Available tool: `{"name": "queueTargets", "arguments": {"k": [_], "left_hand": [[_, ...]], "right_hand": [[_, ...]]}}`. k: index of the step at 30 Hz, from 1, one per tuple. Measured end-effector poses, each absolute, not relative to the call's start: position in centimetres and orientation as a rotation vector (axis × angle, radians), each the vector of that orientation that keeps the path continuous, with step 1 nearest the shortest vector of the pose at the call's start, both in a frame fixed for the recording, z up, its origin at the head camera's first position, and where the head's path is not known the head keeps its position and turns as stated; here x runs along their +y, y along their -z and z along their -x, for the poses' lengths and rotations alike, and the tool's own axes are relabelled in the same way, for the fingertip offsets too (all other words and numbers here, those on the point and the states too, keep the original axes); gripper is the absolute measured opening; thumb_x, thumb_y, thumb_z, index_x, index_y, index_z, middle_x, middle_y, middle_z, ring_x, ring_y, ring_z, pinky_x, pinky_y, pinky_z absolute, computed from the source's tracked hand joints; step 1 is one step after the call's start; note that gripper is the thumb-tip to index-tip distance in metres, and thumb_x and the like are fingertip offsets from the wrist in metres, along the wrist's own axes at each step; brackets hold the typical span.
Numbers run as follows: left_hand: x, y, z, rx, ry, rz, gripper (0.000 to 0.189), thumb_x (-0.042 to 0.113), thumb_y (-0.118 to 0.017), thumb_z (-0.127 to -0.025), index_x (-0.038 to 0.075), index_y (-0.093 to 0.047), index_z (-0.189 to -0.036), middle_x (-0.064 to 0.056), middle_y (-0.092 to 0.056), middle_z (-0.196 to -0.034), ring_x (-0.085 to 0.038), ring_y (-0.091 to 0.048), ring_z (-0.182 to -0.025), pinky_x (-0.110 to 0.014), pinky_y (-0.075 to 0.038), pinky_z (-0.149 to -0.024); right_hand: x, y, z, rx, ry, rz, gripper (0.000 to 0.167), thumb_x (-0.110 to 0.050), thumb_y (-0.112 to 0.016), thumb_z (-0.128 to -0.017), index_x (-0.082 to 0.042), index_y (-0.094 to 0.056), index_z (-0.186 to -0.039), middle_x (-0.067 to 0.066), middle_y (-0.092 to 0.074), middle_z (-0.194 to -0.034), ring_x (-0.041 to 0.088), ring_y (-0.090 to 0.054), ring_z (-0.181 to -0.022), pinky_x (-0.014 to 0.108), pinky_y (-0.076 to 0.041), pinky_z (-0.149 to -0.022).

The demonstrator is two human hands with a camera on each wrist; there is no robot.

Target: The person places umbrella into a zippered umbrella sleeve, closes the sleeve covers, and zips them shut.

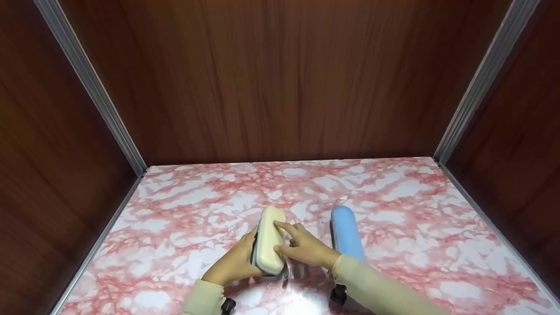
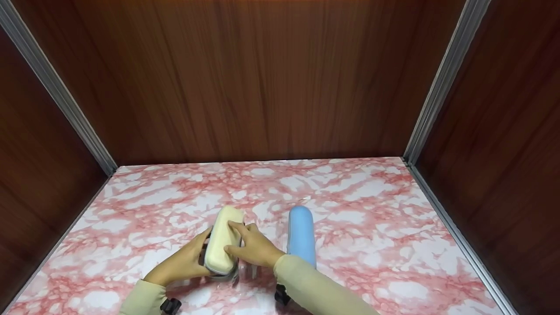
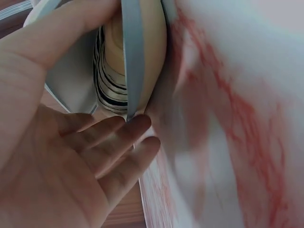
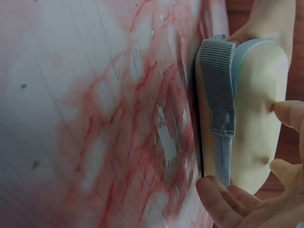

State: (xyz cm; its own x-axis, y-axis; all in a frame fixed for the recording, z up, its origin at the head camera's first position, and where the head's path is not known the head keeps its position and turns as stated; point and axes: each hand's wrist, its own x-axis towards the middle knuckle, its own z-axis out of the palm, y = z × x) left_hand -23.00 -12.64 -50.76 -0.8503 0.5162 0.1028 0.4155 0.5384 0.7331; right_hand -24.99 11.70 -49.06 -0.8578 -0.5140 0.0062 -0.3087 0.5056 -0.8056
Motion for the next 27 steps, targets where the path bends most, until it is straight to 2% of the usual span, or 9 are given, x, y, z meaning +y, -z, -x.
{"name": "queueTargets", "arguments": {"k": [3,8,16,20,24,27], "left_hand": [[-12.9,50.6,22.9,2.592,-1.237,-0.771,0.127,0.036,-0.09,-0.073,0.007,-0.003,-0.161,-0.025,-0.03,-0.154,-0.036,-0.047,-0.127,-0.056,-0.04,-0.105],[-13.1,50.3,22.7,2.518,-1.227,-0.749,0.132,0.037,-0.091,-0.071,0.006,0.001,-0.161,-0.027,-0.028,-0.154,-0.036,-0.05,-0.124,-0.058,-0.042,-0.102],[-13.3,50.2,23.0,2.516,-1.214,-0.715,0.122,0.045,-0.086,-0.077,0.004,-0.006,-0.16,-0.028,-0.029,-0.153,-0.038,-0.049,-0.125,-0.058,-0.043,-0.101],[-13.4,50.1,23.3,2.485,-1.281,-0.671,0.107,0.044,-0.078,-0.086,0.001,-0.012,-0.159,-0.026,-0.035,-0.151,-0.039,-0.048,-0.127,-0.059,-0.043,-0.101],[-13.3,50.0,23.6,2.422,-1.404,-0.63,0.083,0.033,-0.065,-0.098,0.0,-0.019,-0.158,-0.025,-0.043,-0.147,-0.037,-0.054,-0.123,-0.058,-0.043,-0.101],[-13.0,50.2,23.8,2.401,-1.481,-0.586,0.072,0.025,-0.059,-0.102,0.0,-0.02,-0.158,-0.028,-0.044,-0.146,-0.037,-0.057,-0.119,-0.053,-0.05,-0.093]], "right_hand": [[11.6,49.0,25.0,2.543,1.191,0.715,0.072,-0.045,-0.065,-0.095,-0.021,-0.036,-0.156,0.02,-0.044,-0.132,0.02,-0.056,-0.094,0.041,-0.05,-0.083],[11.4,48.9,25.1,2.572,1.065,0.745,0.072,-0.047,-0.064,-0.094,-0.02,-0.038,-0.156,0.015,-0.047,-0.127,0.019,-0.049,-0.091,0.039,-0.048,-0.075],[11.2,49.0,25.1,2.603,1.004,0.744,0.073,-0.049,-0.064,-0.094,-0.02,-0.038,-0.155,0.014,-0.048,-0.123,0.018,-0.05,-0.088,0.039,-0.048,-0.074],[11.0,48.8,25.0,2.653,0.924,0.739,0.074,-0.051,-0.064,-0.093,-0.021,-0.039,-0.155,0.015,-0.049,-0.126,0.019,-0.056,-0.088,0.042,-0.051,-0.077],[10.8,48.5,25.0,2.706,0.815,0.743,0.075,-0.054,-0.064,-0.092,-0.022,-0.039,-0.154,0.017,-0.05,-0.129,0.024,-0.061,-0.091,0.047,-0.053,-0.08],[10.6,48.4,25.0,2.726,0.766,0.75,0.074,-0.055,-0.065,-0.091,-0.023,-0.041,-0.154,0.016,-0.051,-0.127,0.023,-0.061,-0.088,0.046,-0.054,-0.078]]}}
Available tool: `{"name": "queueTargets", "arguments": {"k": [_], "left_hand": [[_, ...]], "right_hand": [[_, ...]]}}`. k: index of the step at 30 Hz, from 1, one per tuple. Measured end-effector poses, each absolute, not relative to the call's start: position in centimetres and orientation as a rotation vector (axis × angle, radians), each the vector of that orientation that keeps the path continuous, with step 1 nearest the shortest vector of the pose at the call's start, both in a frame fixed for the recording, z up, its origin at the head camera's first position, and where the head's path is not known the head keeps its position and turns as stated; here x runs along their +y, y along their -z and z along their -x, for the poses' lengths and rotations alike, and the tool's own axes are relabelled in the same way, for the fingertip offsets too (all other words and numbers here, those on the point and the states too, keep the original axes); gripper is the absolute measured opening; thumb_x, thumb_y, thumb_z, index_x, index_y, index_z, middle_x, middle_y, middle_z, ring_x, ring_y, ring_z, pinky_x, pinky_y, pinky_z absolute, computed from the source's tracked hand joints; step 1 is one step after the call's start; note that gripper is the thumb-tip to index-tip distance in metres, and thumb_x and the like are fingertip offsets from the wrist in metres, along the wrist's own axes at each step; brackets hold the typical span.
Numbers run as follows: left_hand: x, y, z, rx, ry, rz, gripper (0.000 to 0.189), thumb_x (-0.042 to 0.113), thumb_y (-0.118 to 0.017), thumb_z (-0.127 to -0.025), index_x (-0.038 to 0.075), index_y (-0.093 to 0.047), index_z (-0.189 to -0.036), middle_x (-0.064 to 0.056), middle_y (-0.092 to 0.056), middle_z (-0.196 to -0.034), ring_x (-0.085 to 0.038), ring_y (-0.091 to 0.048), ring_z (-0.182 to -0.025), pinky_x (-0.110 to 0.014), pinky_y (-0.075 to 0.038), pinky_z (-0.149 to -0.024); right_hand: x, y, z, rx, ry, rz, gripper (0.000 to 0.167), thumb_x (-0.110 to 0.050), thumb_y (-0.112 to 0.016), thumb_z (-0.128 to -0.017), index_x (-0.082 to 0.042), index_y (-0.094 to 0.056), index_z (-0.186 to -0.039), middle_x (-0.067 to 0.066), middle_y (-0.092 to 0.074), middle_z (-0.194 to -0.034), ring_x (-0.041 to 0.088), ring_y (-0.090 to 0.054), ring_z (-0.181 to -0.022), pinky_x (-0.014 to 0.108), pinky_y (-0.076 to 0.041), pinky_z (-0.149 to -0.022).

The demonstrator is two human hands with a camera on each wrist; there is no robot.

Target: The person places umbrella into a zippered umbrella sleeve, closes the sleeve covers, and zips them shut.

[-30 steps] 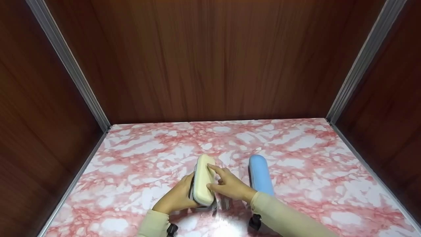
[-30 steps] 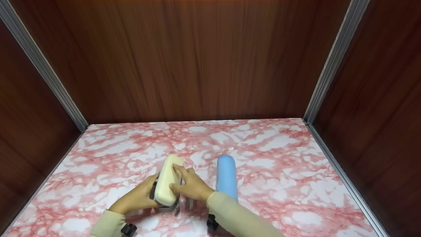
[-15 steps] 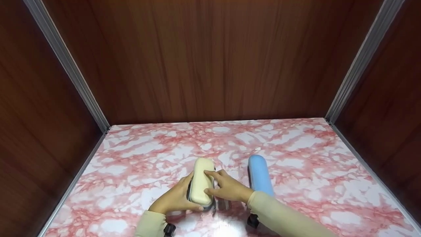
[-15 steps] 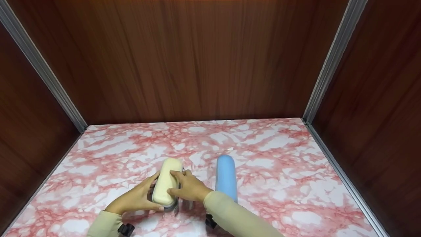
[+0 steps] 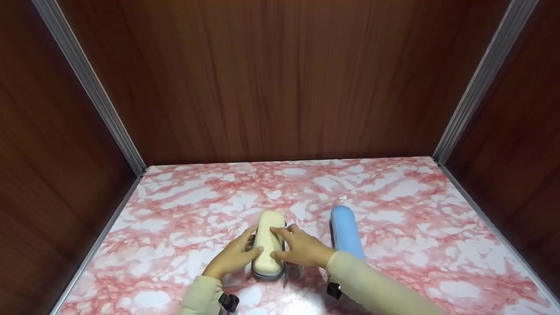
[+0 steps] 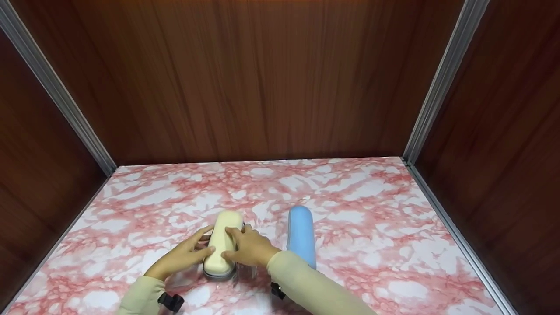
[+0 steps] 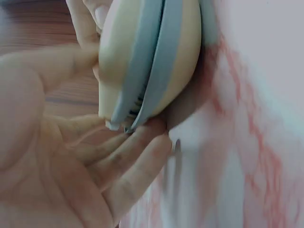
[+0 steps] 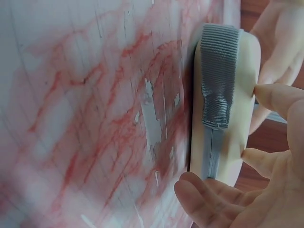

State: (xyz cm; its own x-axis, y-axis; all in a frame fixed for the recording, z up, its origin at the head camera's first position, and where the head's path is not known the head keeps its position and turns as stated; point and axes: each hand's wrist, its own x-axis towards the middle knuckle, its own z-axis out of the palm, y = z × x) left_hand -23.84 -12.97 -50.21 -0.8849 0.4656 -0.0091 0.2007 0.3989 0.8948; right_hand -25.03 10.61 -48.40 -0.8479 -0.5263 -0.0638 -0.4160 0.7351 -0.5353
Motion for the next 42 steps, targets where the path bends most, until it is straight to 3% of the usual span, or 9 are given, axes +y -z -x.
{"name": "queueTargets", "arguments": {"k": [4,8,15,27,37,42], "left_hand": [[-12.3,50.4,24.1,2.438,-1.535,-0.557,0.065,0.017,-0.056,-0.102,-0.001,-0.025,-0.156,-0.032,-0.045,-0.143,-0.041,-0.055,-0.122,-0.051,-0.051,-0.092],[-11.8,50.4,24.4,2.546,-1.47,-0.558,0.063,0.017,-0.057,-0.099,-0.001,-0.032,-0.154,-0.03,-0.048,-0.136,-0.04,-0.052,-0.122,-0.055,-0.042,-0.102],[-11.2,49.9,24.6,2.6,-1.389,-0.538,0.073,0.022,-0.064,-0.095,-0.003,-0.03,-0.154,-0.032,-0.047,-0.134,-0.04,-0.048,-0.122,-0.058,-0.04,-0.102],[-10.6,49.3,24.4,2.612,-1.367,-0.43,0.075,0.02,-0.063,-0.091,-0.006,-0.03,-0.154,-0.033,-0.045,-0.136,-0.038,-0.049,-0.12,-0.057,-0.039,-0.103],[-10.2,49.4,24.3,2.636,-1.291,-0.402,0.085,0.03,-0.065,-0.089,-0.003,-0.025,-0.156,-0.031,-0.044,-0.137,-0.037,-0.052,-0.112,-0.056,-0.043,-0.097],[-10.3,49.5,24.3,2.628,-1.297,-0.394,0.088,0.034,-0.068,-0.09,-0.002,-0.024,-0.157,-0.032,-0.042,-0.14,-0.039,-0.051,-0.117,-0.058,-0.042,-0.1]], "right_hand": [[10.5,48.3,25.2,2.716,0.751,0.742,0.074,-0.055,-0.066,-0.09,-0.023,-0.042,-0.153,0.016,-0.051,-0.126,0.02,-0.059,-0.082,0.045,-0.053,-0.074],[10.4,48.0,25.4,2.688,0.77,0.716,0.076,-0.054,-0.068,-0.089,-0.021,-0.042,-0.152,0.017,-0.05,-0.126,0.021,-0.059,-0.085,0.045,-0.053,-0.076],[10.6,47.6,26.1,2.652,0.79,0.718,0.077,-0.048,-0.075,-0.087,-0.015,-0.044,-0.149,0.017,-0.051,-0.128,0.024,-0.06,-0.098,0.046,-0.053,-0.084],[12.3,46.5,26.6,2.548,0.747,0.809,0.075,-0.037,-0.077,-0.087,-0.015,-0.043,-0.15,0.024,-0.047,-0.141,0.037,-0.052,-0.125,0.053,-0.045,-0.099],[12.9,46.0,28.3,2.6,0.758,0.737,0.059,-0.03,-0.072,-0.089,-0.009,-0.052,-0.141,0.022,-0.056,-0.131,0.036,-0.056,-0.12,0.051,-0.046,-0.098],[13.0,46.2,29.5,2.628,0.766,0.665,0.058,-0.028,-0.072,-0.09,-0.006,-0.052,-0.141,0.023,-0.06,-0.127,0.037,-0.058,-0.117,0.05,-0.047,-0.098]]}}
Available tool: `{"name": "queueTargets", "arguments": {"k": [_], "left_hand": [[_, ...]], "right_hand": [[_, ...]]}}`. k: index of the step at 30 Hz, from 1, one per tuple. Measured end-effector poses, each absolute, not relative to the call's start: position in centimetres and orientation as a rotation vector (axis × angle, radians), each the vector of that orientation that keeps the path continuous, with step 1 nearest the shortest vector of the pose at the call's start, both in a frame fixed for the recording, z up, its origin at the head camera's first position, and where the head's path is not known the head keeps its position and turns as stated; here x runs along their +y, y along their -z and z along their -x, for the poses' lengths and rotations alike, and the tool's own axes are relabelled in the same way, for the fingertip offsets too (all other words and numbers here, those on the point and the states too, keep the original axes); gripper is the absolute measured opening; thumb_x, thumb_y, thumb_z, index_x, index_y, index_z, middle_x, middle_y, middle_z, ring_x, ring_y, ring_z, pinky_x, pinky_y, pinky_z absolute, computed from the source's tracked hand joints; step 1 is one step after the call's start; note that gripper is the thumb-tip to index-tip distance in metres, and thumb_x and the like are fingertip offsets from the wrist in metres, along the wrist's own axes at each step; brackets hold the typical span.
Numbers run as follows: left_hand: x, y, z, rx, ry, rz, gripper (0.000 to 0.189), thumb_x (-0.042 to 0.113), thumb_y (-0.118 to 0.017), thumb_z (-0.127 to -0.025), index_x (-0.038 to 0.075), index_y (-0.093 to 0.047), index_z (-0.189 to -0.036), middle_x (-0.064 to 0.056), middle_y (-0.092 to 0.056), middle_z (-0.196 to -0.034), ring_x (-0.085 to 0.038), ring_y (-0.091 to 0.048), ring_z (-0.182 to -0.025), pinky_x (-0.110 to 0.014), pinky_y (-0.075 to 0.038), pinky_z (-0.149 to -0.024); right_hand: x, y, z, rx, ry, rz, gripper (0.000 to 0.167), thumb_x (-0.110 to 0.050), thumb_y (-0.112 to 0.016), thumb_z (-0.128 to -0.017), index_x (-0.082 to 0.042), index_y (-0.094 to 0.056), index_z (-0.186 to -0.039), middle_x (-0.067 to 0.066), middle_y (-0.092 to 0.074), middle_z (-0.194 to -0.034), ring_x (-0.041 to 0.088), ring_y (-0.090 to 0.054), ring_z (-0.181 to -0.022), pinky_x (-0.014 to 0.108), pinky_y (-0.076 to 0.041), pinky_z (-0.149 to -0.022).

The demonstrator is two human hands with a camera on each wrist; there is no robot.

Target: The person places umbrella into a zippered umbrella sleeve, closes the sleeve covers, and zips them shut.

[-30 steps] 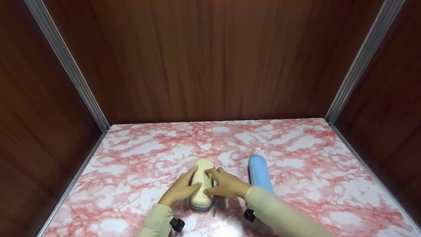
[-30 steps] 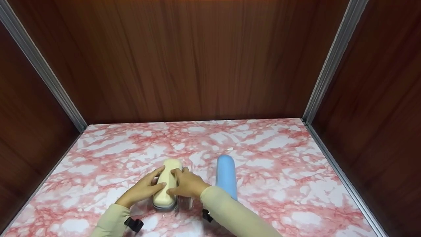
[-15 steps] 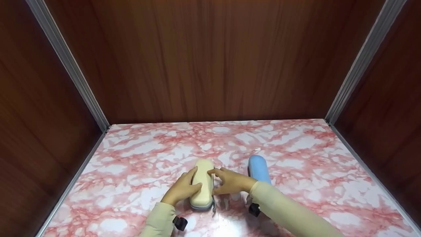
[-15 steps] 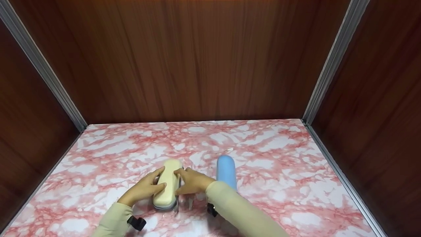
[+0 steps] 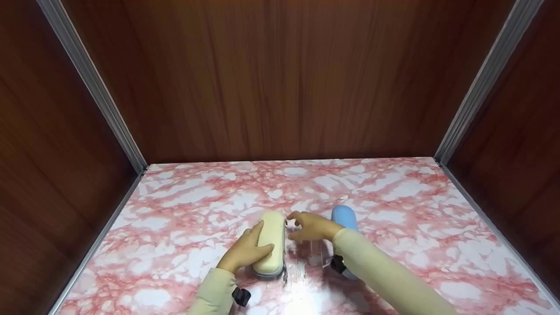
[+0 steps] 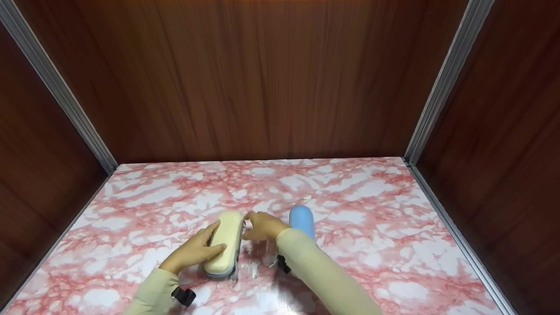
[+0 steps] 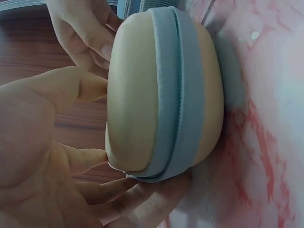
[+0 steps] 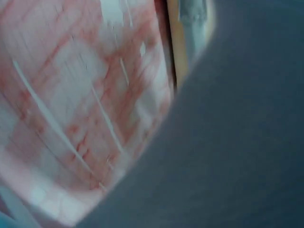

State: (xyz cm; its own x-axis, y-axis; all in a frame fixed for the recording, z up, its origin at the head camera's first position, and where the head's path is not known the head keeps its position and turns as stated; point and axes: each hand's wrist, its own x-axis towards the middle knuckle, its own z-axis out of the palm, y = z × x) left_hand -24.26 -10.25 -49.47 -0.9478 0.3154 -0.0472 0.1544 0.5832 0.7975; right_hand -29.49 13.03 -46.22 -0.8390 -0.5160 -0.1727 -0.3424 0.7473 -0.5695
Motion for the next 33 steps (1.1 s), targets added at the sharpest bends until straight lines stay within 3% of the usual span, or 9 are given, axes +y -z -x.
{"name": "queueTargets", "arguments": {"k": [11,16,24,33], "left_hand": [[-10.3,49.4,24.2,2.634,-1.287,-0.411,0.087,0.032,-0.069,-0.09,-0.004,-0.024,-0.156,-0.034,-0.039,-0.142,-0.041,-0.049,-0.123,-0.058,-0.039,-0.103],[-10.2,49.4,24.2,2.645,-1.285,-0.421,0.087,0.031,-0.069,-0.09,-0.005,-0.024,-0.155,-0.035,-0.04,-0.141,-0.041,-0.049,-0.121,-0.057,-0.04,-0.103],[-10.2,49.4,24.1,2.638,-1.278,-0.424,0.087,0.031,-0.067,-0.09,-0.006,-0.023,-0.155,-0.036,-0.038,-0.143,-0.041,-0.048,-0.123,-0.057,-0.039,-0.104],[-10.3,49.3,24.2,2.631,-1.273,-0.438,0.087,0.034,-0.068,-0.093,-0.006,-0.023,-0.155,-0.035,-0.04,-0.141,-0.042,-0.048,-0.123,-0.058,-0.038,-0.104]], "right_hand": [[12.1,47.5,31.4,2.667,0.771,0.616,0.05,-0.025,-0.07,-0.091,-0.003,-0.059,-0.135,0.013,-0.068,-0.108,0.029,-0.064,-0.103,0.046,-0.051,-0.091],[11.6,48.4,32.0,2.726,0.77,0.718,0.034,-0.017,-0.069,-0.089,0.001,-0.068,-0.118,0.014,-0.071,-0.1,0.03,-0.066,-0.095,0.046,-0.053,-0.086],[11.3,49.6,32.5,2.802,0.826,0.722,0.01,-0.01,-0.065,-0.091,-0.005,-0.074,-0.091,0.0,-0.066,-0.074,0.013,-0.055,-0.069,0.033,-0.049,-0.068],[11.2,49.9,32.5,2.893,0.797,0.773,0.014,-0.01,-0.064,-0.094,-0.005,-0.074,-0.087,0.004,-0.065,-0.079,0.017,-0.056,-0.072,0.038,-0.051,-0.071]]}}
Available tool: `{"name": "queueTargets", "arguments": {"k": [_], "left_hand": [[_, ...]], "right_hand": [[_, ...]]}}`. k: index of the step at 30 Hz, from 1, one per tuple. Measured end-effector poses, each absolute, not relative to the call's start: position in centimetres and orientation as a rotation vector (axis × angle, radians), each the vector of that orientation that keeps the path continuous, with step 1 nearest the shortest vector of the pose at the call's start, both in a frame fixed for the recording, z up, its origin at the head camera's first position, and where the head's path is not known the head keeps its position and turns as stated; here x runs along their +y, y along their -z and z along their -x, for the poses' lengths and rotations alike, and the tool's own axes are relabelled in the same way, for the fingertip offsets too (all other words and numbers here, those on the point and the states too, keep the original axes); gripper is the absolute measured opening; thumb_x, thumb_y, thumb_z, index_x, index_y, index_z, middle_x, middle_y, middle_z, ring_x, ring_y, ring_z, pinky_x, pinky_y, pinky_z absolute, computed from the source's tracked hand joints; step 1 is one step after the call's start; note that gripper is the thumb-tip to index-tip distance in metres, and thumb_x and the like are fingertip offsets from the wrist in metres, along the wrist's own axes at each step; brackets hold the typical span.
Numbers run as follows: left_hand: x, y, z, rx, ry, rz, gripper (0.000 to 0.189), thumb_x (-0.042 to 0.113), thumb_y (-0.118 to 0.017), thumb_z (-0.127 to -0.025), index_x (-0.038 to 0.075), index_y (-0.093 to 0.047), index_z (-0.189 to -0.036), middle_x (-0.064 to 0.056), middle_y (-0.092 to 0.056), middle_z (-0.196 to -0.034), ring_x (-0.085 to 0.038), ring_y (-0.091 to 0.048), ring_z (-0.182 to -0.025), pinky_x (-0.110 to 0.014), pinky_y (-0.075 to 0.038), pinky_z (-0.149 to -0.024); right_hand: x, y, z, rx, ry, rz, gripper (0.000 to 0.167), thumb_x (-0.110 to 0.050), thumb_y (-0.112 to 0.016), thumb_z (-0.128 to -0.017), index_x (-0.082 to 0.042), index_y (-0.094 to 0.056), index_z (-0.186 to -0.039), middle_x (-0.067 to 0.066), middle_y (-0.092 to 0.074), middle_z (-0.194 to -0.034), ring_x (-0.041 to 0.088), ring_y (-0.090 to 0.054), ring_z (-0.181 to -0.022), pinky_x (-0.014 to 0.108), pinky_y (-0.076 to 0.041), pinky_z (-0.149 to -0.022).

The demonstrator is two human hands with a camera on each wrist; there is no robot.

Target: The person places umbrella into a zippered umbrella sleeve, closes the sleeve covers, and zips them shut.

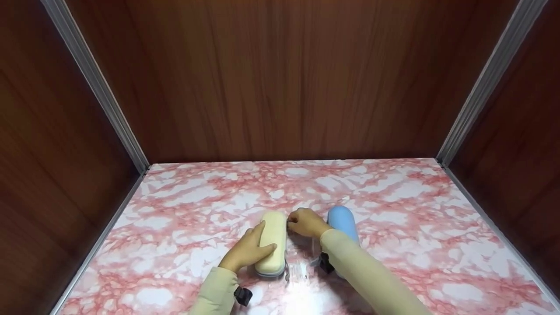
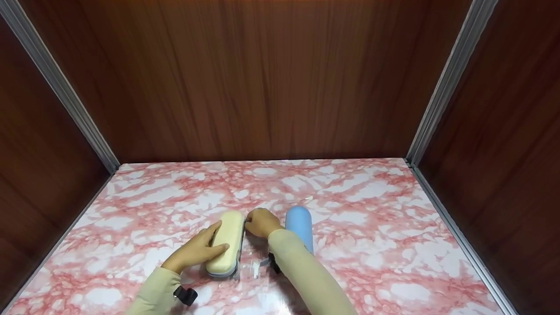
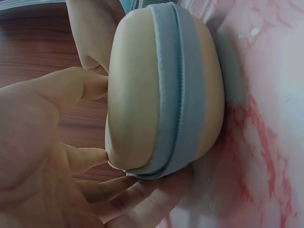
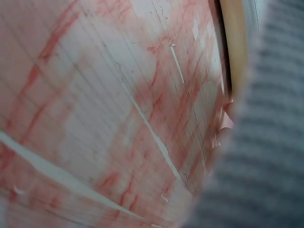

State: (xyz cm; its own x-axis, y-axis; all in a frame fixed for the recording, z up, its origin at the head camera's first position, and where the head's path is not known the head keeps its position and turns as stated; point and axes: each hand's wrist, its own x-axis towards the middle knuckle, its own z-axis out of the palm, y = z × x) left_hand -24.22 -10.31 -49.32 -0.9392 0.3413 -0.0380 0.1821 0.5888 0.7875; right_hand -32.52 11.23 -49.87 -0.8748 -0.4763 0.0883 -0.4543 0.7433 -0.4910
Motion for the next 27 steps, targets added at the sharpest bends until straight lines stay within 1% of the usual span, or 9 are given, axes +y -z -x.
{"name": "queueTargets", "arguments": {"k": [5,10,14,18,21,27], "left_hand": [[-10.3,49.3,24.3,2.618,-1.275,-0.438,0.091,0.036,-0.07,-0.092,-0.006,-0.021,-0.156,-0.034,-0.04,-0.141,-0.041,-0.049,-0.122,-0.058,-0.039,-0.103],[-10.3,49.2,24.3,2.628,-1.28,-0.436,0.092,0.036,-0.071,-0.09,-0.006,-0.022,-0.155,-0.035,-0.04,-0.141,-0.043,-0.048,-0.124,-0.059,-0.038,-0.104],[-10.3,49.2,24.3,2.652,-1.263,-0.434,0.092,0.036,-0.072,-0.089,-0.007,-0.023,-0.155,-0.034,-0.041,-0.14,-0.043,-0.048,-0.123,-0.059,-0.038,-0.105],[-10.3,49.2,24.2,2.645,-1.256,-0.435,0.092,0.036,-0.071,-0.09,-0.006,-0.023,-0.155,-0.034,-0.039,-0.142,-0.043,-0.047,-0.125,-0.059,-0.037,-0.106],[-10.4,49.2,24.2,2.633,-1.255,-0.436,0.092,0.036,-0.071,-0.091,-0.006,-0.022,-0.156,-0.034,-0.037,-0.145,-0.044,-0.045,-0.128,-0.059,-0.035,-0.107],[-10.3,49.1,24.2,2.637,-1.245,-0.445,0.091,0.036,-0.07,-0.091,-0.007,-0.021,-0.155,-0.036,-0.036,-0.144,-0.045,-0.046,-0.127,-0.06,-0.036,-0.106]], "right_hand": [[11.3,49.8,32.4,2.921,0.8,0.807,0.015,-0.009,-0.062,-0.094,-0.005,-0.072,-0.083,0.004,-0.063,-0.077,0.018,-0.055,-0.071,0.039,-0.051,-0.07],[11.3,49.2,32.3,2.94,0.751,0.749,0.016,-0.01,-0.063,-0.096,-0.004,-0.072,-0.083,0.005,-0.066,-0.076,0.018,-0.059,-0.069,0.039,-0.053,-0.069],[11.3,48.6,32.3,2.976,0.67,0.717,0.017,-0.012,-0.066,-0.096,-0.006,-0.072,-0.081,0.004,-0.067,-0.075,0.019,-0.06,-0.068,0.039,-0.054,-0.067],[11.4,48.2,32.3,3.026,0.563,0.741,0.018,-0.012,-0.067,-0.094,-0.009,-0.068,-0.077,0.001,-0.063,-0.071,0.016,-0.056,-0.064,0.037,-0.052,-0.063],[11.4,48.1,32.3,3.076,0.489,0.799,0.018,-0.008,-0.067,-0.092,-0.009,-0.064,-0.073,0.001,-0.06,-0.068,0.016,-0.053,-0.062,0.037,-0.051,-0.06],[11.2,48.1,32.2,3.146,0.416,0.855,0.019,-0.008,-0.068,-0.088,-0.011,-0.062,-0.071,0.002,-0.06,-0.068,0.021,-0.058,-0.064,0.04,-0.053,-0.059]]}}
